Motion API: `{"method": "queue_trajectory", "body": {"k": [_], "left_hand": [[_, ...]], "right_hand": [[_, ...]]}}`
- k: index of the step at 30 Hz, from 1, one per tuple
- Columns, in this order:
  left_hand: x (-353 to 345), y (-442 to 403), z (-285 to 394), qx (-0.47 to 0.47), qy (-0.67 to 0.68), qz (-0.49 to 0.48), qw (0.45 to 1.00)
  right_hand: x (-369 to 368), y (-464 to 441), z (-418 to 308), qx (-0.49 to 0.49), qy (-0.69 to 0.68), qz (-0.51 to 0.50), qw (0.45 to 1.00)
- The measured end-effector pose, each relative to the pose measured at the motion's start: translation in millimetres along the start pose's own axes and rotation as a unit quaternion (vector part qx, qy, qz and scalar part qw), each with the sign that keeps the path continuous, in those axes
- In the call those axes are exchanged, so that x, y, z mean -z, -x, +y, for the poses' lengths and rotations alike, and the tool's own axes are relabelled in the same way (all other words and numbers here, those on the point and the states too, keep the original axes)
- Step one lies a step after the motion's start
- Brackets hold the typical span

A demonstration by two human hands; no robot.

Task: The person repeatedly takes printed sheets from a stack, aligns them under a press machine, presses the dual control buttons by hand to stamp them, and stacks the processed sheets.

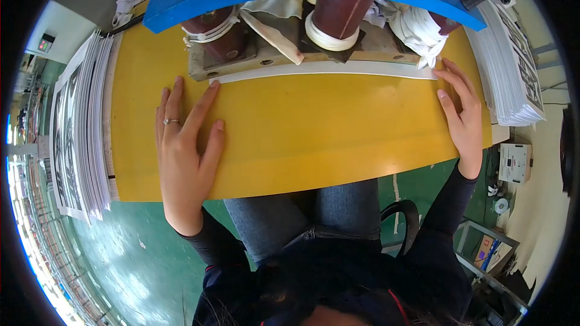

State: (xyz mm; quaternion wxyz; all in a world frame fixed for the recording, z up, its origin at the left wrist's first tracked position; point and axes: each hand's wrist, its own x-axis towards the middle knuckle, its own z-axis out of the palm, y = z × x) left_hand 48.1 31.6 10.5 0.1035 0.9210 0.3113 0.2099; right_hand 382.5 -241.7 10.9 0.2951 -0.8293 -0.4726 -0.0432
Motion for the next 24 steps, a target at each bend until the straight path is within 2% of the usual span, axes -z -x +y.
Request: {"method": "queue_trajectory", "body": {"k": [24], "left_hand": [[-0.4,-0.1,-2.2,0.000,-0.010,-0.015,1.000]], "right_hand": [[0.3,0.3,-0.9,0.001,-0.006,0.003,1.000]]}}
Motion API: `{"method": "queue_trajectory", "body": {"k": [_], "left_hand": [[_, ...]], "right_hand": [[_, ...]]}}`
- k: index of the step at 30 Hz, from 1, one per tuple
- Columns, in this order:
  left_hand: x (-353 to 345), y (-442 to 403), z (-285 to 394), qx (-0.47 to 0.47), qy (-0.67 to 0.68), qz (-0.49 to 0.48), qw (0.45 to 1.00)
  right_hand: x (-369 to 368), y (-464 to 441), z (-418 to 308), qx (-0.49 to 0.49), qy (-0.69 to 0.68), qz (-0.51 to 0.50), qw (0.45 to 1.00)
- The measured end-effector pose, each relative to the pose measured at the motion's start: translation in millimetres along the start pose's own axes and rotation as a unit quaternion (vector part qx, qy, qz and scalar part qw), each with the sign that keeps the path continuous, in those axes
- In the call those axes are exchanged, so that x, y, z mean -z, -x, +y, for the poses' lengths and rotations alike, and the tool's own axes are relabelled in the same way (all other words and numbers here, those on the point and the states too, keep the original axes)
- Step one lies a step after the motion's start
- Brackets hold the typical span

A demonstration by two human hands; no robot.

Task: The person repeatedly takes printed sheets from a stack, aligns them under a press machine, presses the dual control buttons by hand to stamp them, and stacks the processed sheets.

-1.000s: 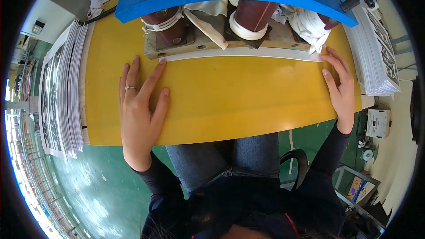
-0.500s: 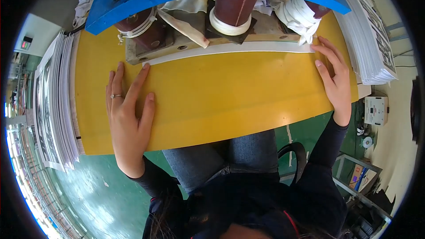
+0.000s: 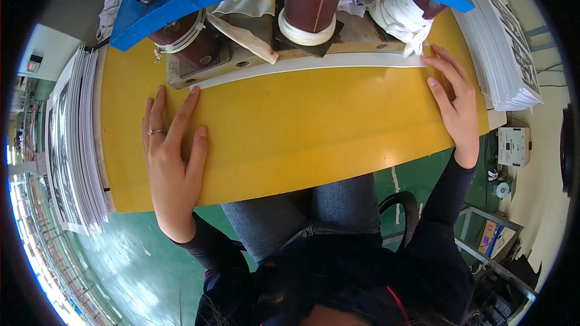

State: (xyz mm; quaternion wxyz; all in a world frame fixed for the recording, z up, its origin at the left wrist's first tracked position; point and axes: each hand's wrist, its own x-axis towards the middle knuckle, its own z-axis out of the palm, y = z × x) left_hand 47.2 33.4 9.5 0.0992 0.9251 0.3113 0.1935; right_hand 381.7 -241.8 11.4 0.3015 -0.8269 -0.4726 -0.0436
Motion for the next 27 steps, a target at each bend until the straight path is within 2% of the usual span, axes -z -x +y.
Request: {"method": "queue_trajectory", "body": {"k": [27], "left_hand": [[1.0,0.7,1.5,0.009,-0.001,-0.006,1.000]], "right_hand": [[1.0,0.8,-1.1,0.004,0.003,0.010,1.000]]}}
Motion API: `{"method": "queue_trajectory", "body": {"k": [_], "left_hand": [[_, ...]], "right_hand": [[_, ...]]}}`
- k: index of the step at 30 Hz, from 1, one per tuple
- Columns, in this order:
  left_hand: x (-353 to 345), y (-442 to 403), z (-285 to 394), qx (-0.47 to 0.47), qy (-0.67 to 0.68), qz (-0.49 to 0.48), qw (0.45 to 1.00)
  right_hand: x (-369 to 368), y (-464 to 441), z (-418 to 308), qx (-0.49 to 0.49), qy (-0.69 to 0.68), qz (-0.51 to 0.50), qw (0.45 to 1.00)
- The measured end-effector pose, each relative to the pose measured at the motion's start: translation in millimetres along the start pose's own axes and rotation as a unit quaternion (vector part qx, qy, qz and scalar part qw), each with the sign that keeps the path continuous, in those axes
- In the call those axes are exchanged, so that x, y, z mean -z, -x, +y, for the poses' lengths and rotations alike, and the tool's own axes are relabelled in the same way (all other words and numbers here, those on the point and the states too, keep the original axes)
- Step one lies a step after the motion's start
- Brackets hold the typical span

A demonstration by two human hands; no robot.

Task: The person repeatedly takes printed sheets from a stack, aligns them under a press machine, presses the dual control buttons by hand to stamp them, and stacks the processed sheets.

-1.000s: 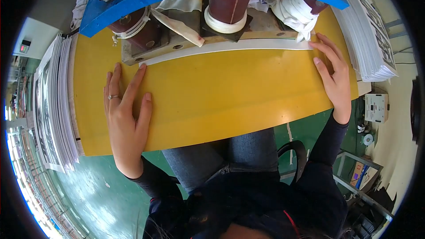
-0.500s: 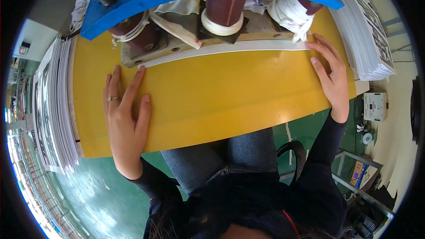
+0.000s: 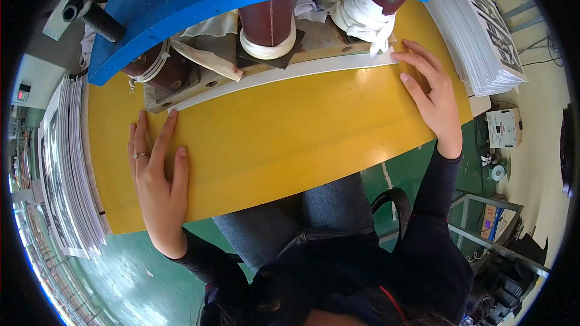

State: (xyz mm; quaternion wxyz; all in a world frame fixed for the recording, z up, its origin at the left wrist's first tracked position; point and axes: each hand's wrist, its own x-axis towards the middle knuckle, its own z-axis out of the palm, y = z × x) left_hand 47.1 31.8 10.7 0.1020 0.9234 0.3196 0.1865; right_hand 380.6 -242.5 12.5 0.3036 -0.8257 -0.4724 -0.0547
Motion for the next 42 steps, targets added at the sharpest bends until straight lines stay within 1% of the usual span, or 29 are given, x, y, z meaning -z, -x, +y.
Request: {"method": "queue_trajectory", "body": {"k": [4,7,10,12,14,16,18,22,26,30,42], "left_hand": [[0.0,0.3,0.3,-0.002,0.002,0.001,1.000],[0.9,-0.1,2.4,-0.002,0.007,-0.002,1.000],[1.5,-0.7,0.3,-0.012,0.007,-0.001,1.000],[2.8,0.2,0.7,-0.012,0.016,0.002,1.000],[-0.8,1.3,-4.1,-0.033,0.009,0.014,0.999],[-2.3,2.0,-3.7,-0.033,0.003,0.035,0.999],[0.4,2.8,-1.0,-0.027,-0.001,0.032,0.999],[-6.5,3.3,-6.1,-0.042,0.026,0.073,0.996],[-10.1,4.7,-6.8,-0.051,0.031,0.104,0.993],[-7.9,3.9,-6.2,-0.046,0.043,0.116,0.991],[-4.4,6.8,-1.5,-0.025,0.030,0.142,0.989]], "right_hand": [[1.9,1.3,3.0,-0.002,0.013,-0.032,0.999],[-5.0,4.8,7.8,0.004,0.146,-0.025,0.989],[-4.2,6.0,8.7,0.000,0.150,-0.064,0.987],[-4.7,5.9,6.8,-0.002,0.148,-0.063,0.987],[-3.9,9.7,6.8,-0.005,0.148,-0.065,0.987],[-4.2,9.6,11.1,0.004,0.145,-0.065,0.987],[-0.6,9.2,10.6,0.000,0.143,-0.070,0.987],[-1.0,8.1,21.1,0.003,0.163,-0.082,0.983],[-3.7,8.4,24.1,0.009,0.118,-0.063,0.991],[-3.0,11.2,23.7,-0.009,0.073,-0.048,0.996],[-0.6,11.7,27.5,-0.031,0.036,-0.037,0.998]]}}
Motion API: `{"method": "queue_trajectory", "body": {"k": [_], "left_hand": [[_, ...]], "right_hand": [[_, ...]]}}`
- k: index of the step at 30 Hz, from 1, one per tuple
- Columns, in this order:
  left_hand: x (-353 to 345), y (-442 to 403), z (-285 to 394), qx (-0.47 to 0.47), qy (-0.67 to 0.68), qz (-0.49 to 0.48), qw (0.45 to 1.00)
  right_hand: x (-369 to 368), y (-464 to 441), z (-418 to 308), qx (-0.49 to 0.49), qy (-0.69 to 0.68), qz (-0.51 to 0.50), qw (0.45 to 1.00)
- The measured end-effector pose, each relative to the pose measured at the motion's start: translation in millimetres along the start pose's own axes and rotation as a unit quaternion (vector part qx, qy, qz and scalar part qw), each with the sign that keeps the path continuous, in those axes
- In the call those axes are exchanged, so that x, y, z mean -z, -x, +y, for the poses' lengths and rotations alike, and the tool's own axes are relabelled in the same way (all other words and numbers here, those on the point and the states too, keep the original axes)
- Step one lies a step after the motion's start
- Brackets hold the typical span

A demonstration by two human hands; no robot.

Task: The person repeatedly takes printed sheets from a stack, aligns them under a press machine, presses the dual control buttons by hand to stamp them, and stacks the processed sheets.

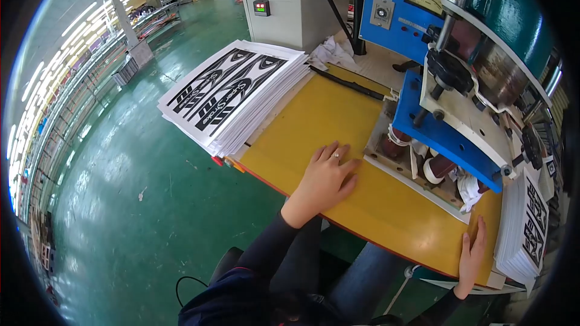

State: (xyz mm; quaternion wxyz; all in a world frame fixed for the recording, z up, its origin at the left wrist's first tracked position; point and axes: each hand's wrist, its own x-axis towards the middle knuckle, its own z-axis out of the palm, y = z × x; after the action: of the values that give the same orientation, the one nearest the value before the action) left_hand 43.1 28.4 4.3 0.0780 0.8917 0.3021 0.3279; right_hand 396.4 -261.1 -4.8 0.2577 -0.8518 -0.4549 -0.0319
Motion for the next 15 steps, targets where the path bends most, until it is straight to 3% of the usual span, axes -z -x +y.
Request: {"method": "queue_trajectory", "body": {"k": [13,15], "left_hand": [[10.8,0.9,6.9,0.013,0.025,0.046,0.999],[9.6,0.6,6.1,0.010,0.024,0.050,0.998]], "right_hand": [[2.6,-0.5,0.2,0.003,-0.015,-0.006,1.000],[4.5,1.0,2.3,-0.004,-0.074,-0.008,0.997]]}}
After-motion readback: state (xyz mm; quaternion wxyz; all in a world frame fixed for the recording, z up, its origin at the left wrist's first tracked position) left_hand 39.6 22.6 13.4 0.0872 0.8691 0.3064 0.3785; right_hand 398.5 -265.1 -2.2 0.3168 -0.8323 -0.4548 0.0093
